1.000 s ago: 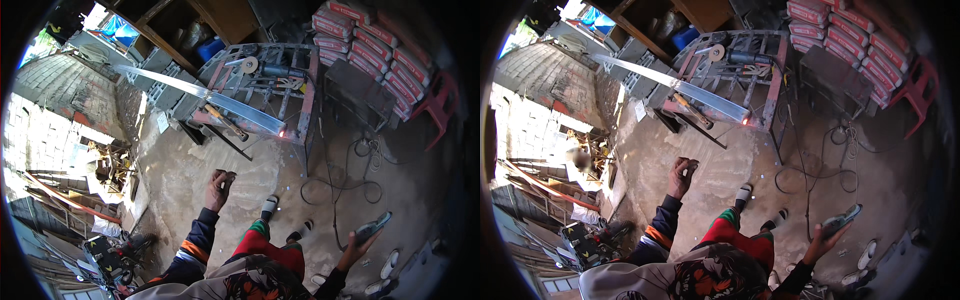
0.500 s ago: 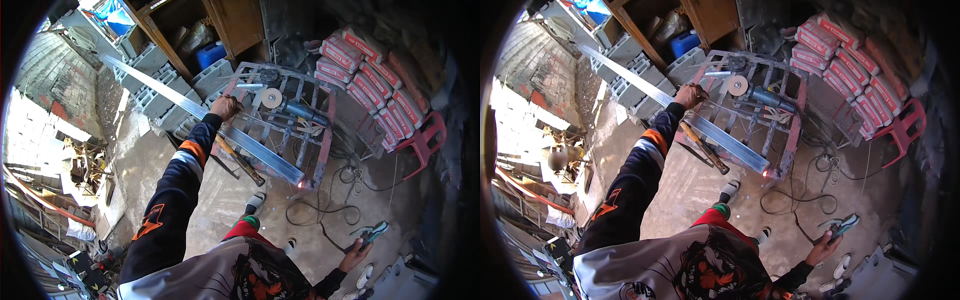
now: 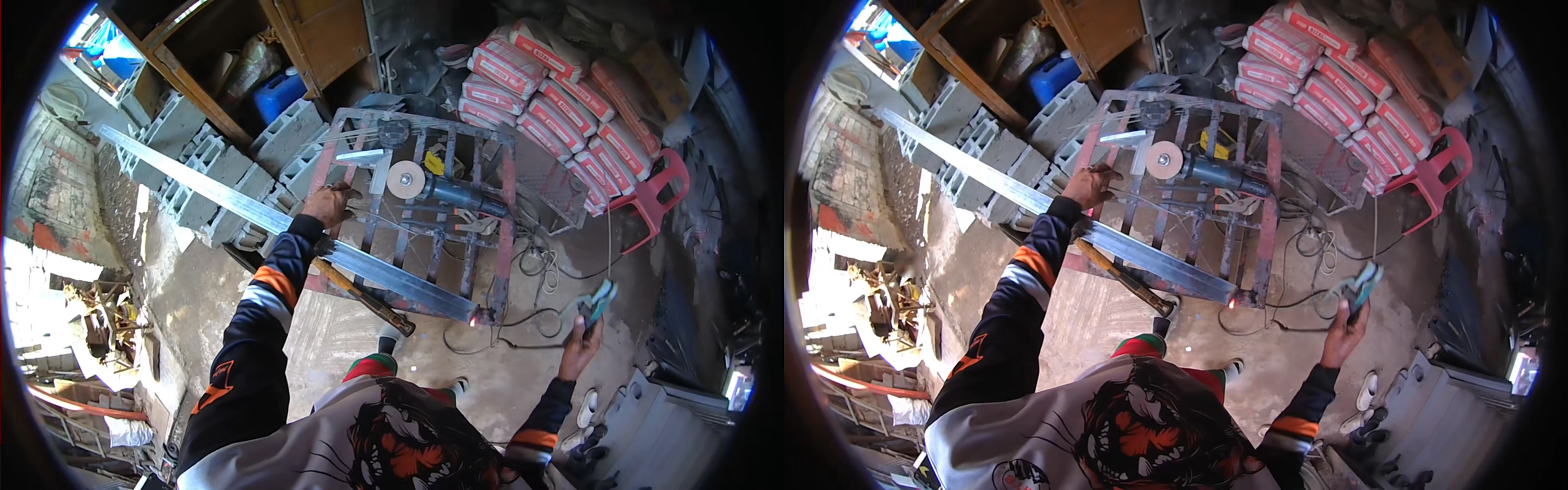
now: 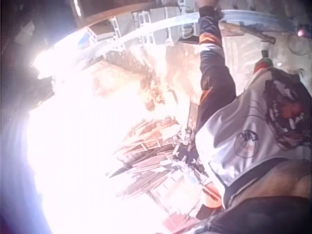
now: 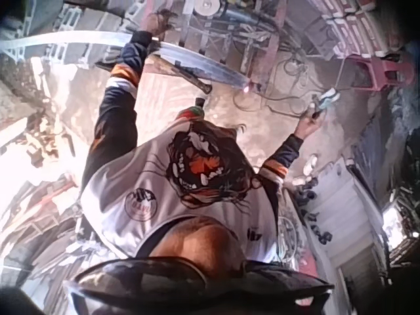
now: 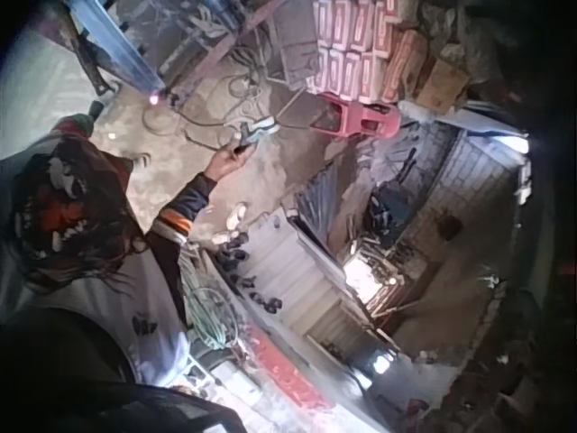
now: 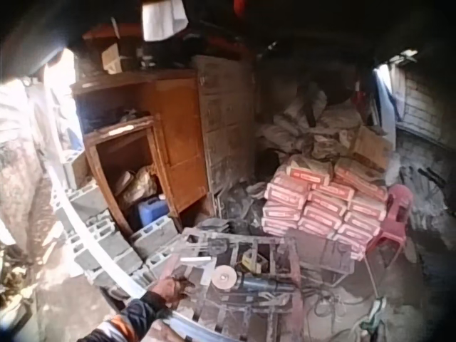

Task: The person welds a metal bar onto a metal frame using an arc welder and a hammer.

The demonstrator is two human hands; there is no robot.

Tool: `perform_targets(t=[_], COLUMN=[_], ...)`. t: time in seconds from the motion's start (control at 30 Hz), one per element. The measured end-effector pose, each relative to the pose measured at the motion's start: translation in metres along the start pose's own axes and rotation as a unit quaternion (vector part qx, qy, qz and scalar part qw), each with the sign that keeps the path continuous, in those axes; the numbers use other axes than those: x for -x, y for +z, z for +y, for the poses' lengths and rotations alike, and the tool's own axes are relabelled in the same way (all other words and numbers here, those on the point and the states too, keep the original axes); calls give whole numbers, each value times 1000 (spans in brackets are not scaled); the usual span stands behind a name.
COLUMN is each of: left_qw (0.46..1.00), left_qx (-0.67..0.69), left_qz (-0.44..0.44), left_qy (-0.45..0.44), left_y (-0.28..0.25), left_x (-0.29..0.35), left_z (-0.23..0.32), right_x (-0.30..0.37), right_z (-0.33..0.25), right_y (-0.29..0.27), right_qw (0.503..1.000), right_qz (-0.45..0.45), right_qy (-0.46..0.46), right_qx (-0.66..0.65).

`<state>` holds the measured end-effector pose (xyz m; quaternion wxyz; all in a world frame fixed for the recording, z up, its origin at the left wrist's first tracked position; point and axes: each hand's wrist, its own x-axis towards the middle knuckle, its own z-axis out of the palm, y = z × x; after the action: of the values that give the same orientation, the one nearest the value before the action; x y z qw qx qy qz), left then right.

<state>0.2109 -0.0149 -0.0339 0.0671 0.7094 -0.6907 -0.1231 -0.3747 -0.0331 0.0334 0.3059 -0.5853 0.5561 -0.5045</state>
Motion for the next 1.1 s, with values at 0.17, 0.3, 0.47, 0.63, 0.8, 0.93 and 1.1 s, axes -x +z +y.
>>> perform_targets(t=[0.17,0.3,0.47,0.63,0.8,0.93,1.1], left_qw=[998,999,999,1000,1000,999,994], left_qx=[-7,-3,-32,16,-10,-3,-47], left_qz=[47,40,19,6,-10,-24,-64], left_qy=[31,-8,-13,-17,-6,39,71], left_y=[-13,-29,-32,-37,-40,-47,-50], left_x=[31,51,73,94,80,86,96], left_z=[-8,11,3,-10,-8,-9,-8], right_x=[-101,-178,-233,-233,-244,-231,-221], right_z=[18,32,57,70,103,103,97], right_y=[70,140,220,264,242,243,244], right_qw=[994,986,957,938,941,934,924], right_qz=[-95,-156,-262,-233,-288,-264,-299], right_qy=[-41,-61,-57,-124,-52,-85,-52], right_qx=[-40,1,107,225,172,225,232])
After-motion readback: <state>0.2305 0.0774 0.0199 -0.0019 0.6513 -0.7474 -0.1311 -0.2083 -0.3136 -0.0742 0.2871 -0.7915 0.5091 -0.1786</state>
